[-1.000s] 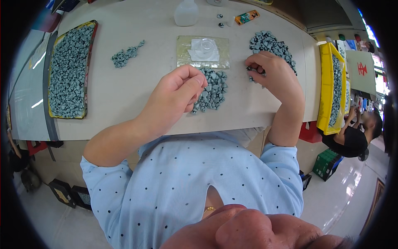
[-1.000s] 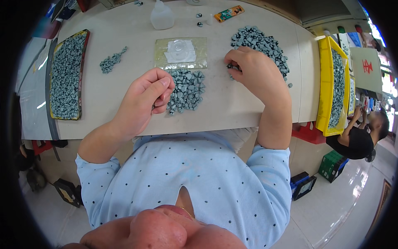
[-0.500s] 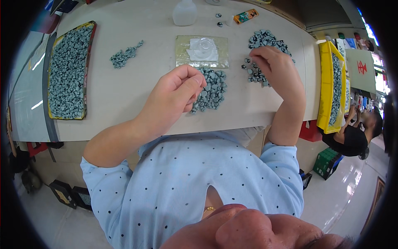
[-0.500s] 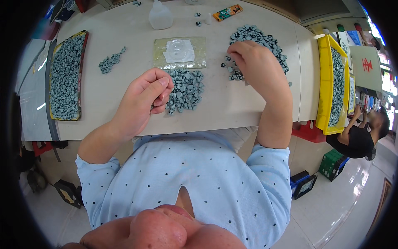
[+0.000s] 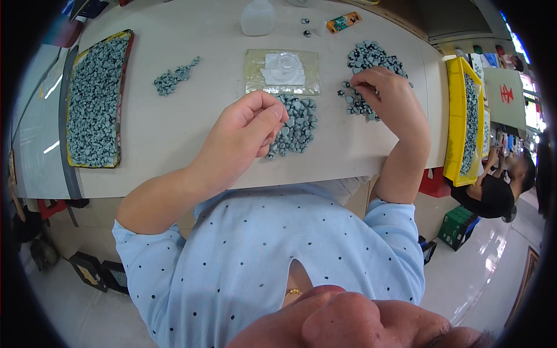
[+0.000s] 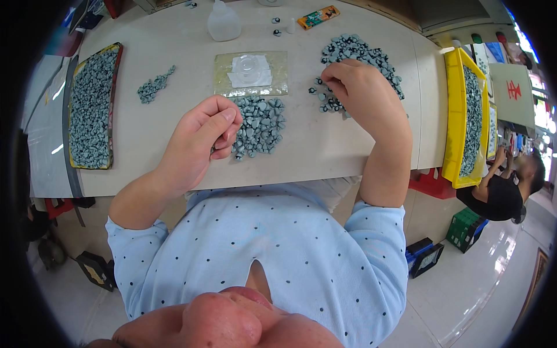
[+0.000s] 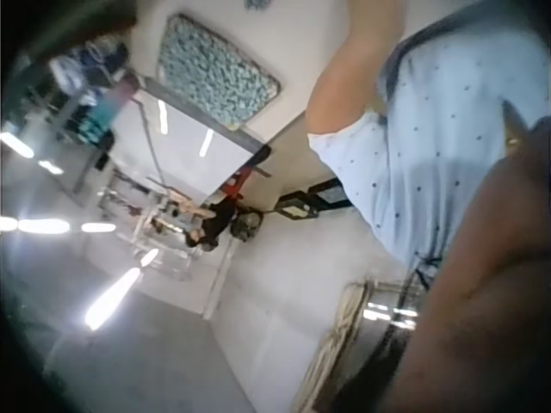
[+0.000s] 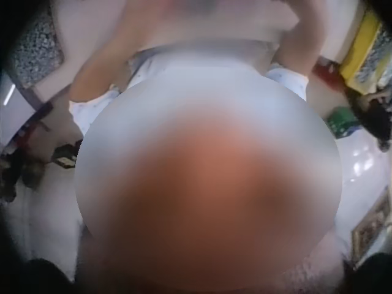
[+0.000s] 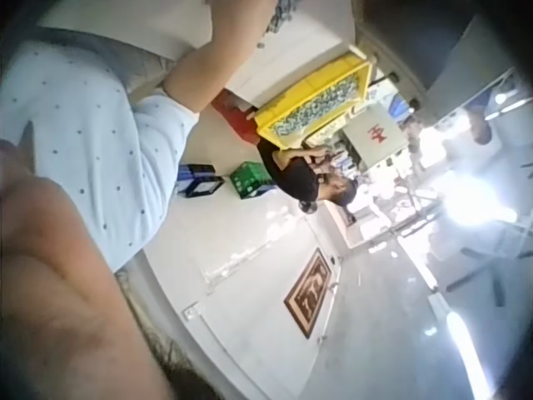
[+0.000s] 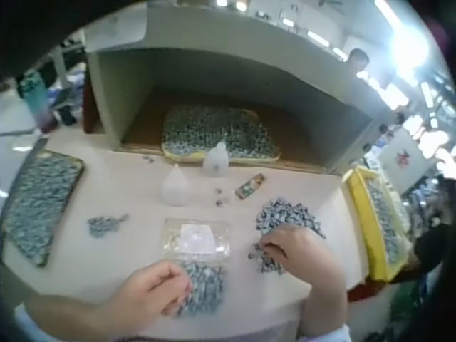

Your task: The person assembles small components by picking up plastic parts and eye pieces, attaching them together using adhesive by hand, and setting the assembled pieces on the workbench.

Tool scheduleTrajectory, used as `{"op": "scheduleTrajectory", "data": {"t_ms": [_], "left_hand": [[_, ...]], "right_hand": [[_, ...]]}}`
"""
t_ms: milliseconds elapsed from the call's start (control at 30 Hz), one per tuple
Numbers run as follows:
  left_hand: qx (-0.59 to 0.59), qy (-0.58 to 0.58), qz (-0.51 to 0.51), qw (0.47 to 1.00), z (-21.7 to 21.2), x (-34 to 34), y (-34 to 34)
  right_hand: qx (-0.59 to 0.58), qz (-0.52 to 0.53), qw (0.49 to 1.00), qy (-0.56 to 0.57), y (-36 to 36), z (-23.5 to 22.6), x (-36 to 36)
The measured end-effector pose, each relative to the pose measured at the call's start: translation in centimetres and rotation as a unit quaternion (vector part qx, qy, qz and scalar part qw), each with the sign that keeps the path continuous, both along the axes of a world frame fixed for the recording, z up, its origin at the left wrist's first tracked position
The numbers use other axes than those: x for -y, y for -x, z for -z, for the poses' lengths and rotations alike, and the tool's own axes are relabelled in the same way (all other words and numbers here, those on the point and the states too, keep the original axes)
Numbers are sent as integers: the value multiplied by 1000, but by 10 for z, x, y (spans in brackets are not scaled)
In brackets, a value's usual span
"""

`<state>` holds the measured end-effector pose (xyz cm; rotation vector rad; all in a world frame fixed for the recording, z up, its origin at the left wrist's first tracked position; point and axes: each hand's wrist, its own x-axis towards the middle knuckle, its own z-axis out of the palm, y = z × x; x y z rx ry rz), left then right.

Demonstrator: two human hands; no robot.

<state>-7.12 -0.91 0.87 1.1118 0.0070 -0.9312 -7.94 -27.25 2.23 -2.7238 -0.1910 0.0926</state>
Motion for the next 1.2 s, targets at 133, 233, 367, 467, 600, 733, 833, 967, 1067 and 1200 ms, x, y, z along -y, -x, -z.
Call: {"op": "scheduleTrajectory", "data": {"t_ms": [133, 233, 367, 467, 600, 733, 833, 967, 1067, 1200], "left_hand": [[0, -8, 0, 1000, 0, 0, 1], [-2, -2, 11, 1000, 0, 0, 1], [-4, -5, 11, 1000, 0, 0, 1], [-3, 8, -9, 1000, 1, 1, 0], [-6, 38, -40, 998, 2, 1, 1], [4, 28, -88, 996, 2, 3, 1], [-2, 15, -131, 991, 1, 5, 1], [-14, 33, -151, 988, 1, 4, 0], [-3, 48, -165, 985, 0, 0, -4], [4, 76, -195, 978, 0, -5, -8]], "right_hand": [[-13, -30, 999, -13, 1, -4, 2], [-82, -43, 995, -40, 5, -11, 4], [-93, -70, 993, -29, 9, -11, 4], [-107, -30, 994, -19, 4, -7, 5], [-100, 33, 994, 5, 3, -8, 8], [47, 40, 998, -13, 0, -5, 5], [130, 59, 989, -28, -2, -3, 2], [124, 56, 990, -26, -4, -2, -4], [122, 46, 991, -41, -4, 0, -11], [115, 46, 990, -62, -3, 0, -17]]}}
